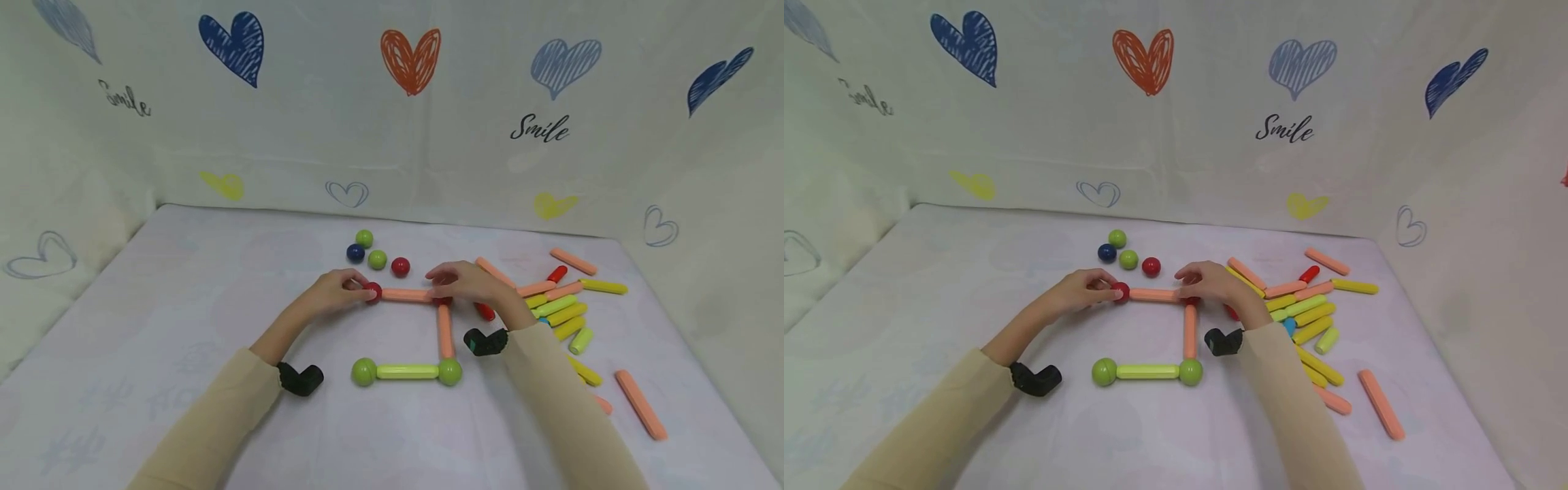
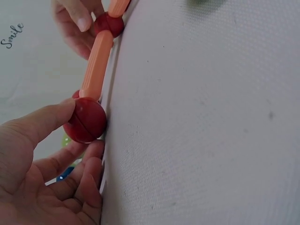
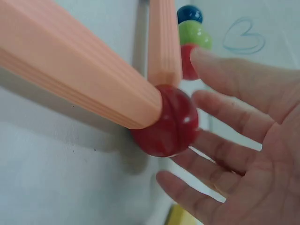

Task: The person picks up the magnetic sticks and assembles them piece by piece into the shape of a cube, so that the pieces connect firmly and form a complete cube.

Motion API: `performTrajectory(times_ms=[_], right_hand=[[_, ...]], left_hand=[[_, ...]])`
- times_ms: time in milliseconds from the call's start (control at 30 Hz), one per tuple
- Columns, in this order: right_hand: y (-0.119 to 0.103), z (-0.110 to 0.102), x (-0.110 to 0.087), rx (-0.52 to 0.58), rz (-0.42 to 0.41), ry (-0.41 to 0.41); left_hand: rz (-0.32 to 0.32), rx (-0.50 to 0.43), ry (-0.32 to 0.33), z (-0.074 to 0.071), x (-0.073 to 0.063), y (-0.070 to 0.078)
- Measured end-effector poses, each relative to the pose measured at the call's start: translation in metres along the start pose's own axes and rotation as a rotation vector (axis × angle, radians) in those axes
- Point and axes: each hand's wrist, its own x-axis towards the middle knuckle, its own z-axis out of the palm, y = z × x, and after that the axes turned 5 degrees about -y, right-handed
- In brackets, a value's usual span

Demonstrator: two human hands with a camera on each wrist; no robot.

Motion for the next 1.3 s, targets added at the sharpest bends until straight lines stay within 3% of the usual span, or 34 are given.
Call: performTrajectory(times_ms=[300,367,667,800,967,1300], right_hand=[[0.003,-0.004,-0.054,-0.054,-0.082,0.256],[0.008,-0.004,-0.067,-0.055,-0.067,0.294],[0.034,0.01,-0.122,-0.073,0.004,0.347],[0.05,0.015,-0.14,-0.076,0.073,0.366],[0.071,0.018,-0.146,-0.072,0.097,0.398],[0.084,0.018,-0.124,-0.122,0.103,0.442]], left_hand=[[-0.006,0.0,-0.012,-0.001,0.002,-0.001],[-0.007,0.004,-0.015,0.0,0.003,-0.001],[0.001,0.006,-0.018,0.0,0.004,-0.003],[0.005,0.012,-0.024,-0.001,0.005,-0.003],[-0.006,0.002,-0.028,-0.002,0.005,-0.003],[-0.026,-0.014,-0.026,0.0,0.005,-0.002]])
